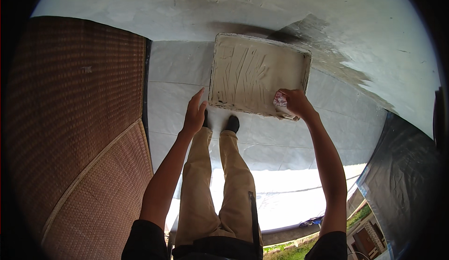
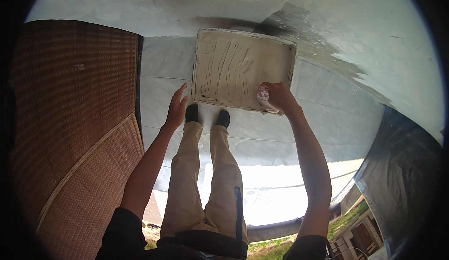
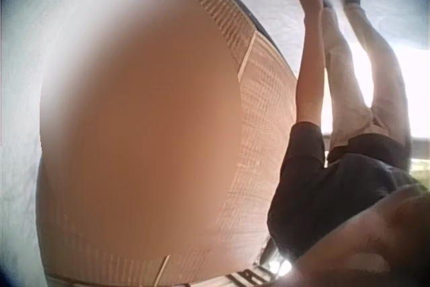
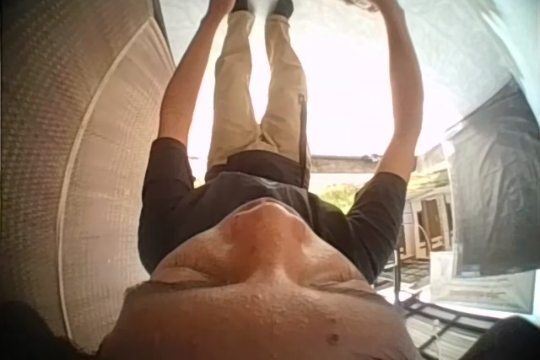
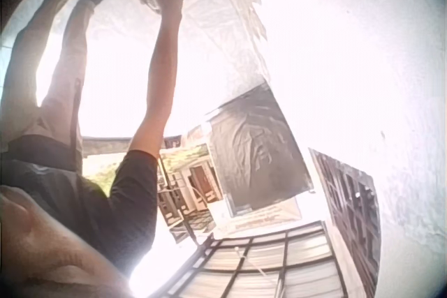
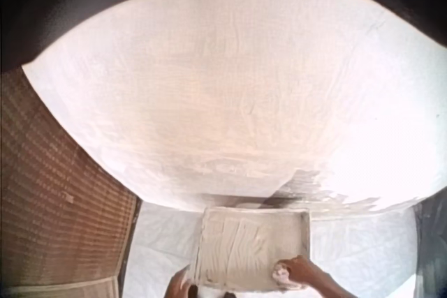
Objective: The person applies wall filler to a damaged section of an exterior wall using a small scraper.
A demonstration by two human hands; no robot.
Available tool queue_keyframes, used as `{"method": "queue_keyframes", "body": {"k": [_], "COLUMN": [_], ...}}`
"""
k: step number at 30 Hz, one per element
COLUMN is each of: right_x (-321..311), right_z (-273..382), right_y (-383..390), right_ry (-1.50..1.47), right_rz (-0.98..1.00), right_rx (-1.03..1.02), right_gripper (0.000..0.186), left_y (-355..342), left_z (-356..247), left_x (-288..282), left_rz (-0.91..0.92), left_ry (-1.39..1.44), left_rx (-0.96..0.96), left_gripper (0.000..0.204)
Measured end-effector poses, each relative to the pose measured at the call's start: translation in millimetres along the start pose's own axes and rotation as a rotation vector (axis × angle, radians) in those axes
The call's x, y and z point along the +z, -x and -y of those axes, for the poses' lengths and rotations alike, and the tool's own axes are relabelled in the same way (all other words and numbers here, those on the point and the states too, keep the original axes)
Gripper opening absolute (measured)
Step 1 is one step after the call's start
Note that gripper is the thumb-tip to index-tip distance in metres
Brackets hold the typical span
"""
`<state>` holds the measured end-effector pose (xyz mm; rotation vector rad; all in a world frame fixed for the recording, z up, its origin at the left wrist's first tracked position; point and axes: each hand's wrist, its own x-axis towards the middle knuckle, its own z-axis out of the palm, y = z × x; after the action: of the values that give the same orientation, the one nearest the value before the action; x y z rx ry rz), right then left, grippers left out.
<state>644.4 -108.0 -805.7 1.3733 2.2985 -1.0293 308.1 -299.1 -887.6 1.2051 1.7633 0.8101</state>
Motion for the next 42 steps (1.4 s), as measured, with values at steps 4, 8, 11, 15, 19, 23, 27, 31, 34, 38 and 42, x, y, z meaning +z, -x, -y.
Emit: {"method": "queue_keyframes", "body": {"k": [4, 8, 11, 15, 19, 23, 27, 31, 34, 38, 42], "right_x": [-22.2, -49.8, -60.9, -88.2, -127.9, -196.8, -268.6, -339.9, -385.3, -430.6, -464.9], "right_z": [-2.7, 1.9, -18.1, -6.1, 21.1, 82.1, 139.9, 206.5, 261.0, 327.5, 407.7], "right_y": [2.8, 15.3, 31.2, 69.8, 102.8, 141.7, 176.1, 215.2, 237.8, 248.2, 249.7], "right_ry": [-0.017, -0.191, -0.370, -1.066, -1.361, -1.500, -1.477, -1.406, -1.365, -1.310, -1.299], "right_rz": [0.053, 0.131, 0.157, 0.109, 0.039, 0.004, -0.105, -0.185, -0.307, -0.407, -0.520], "right_rx": [0.101, 0.253, 0.280, 0.171, 0.025, -0.285, -0.524, -0.636, -0.730, -0.829, -0.921], "right_gripper": [0.040, 0.033, 0.032, 0.039, 0.039, 0.038, 0.034, 0.035, 0.039, 0.033, 0.031], "left_y": [3.7, -2.9, -11.8, -20.3, -34.8, -40.8, -44.9, -47.2, -43.9, -46.0, -49.8], "left_z": [-10.3, -35.7, -64.8, -126.2, -202.9, -291.5, -370.8, -438.7, -487.0, -538.4, -585.8], "left_x": [-6.9, -24.2, -34.7, -57.7, -85.6, -130.4, -186.9, -249.8, -300.6, -370.8, -447.4], "left_rz": [-0.005, -0.037, -0.070, -0.107, -0.182, -0.256, -0.351, -0.464, -0.536, -0.640, -0.713], "left_ry": [-0.038, -0.058, -0.047, -0.068, -0.007, 0.039, 0.052, 0.036, 0.013, -0.003, -0.022], "left_rx": [0.004, 0.059, 0.095, 0.168, 0.246, 0.391, 0.554, 0.762, 0.867, 1.019, 1.135], "left_gripper": [0.050, 0.050, 0.050, 0.047, 0.044, 0.043, 0.042, 0.042, 0.043, 0.044, 0.046]}}
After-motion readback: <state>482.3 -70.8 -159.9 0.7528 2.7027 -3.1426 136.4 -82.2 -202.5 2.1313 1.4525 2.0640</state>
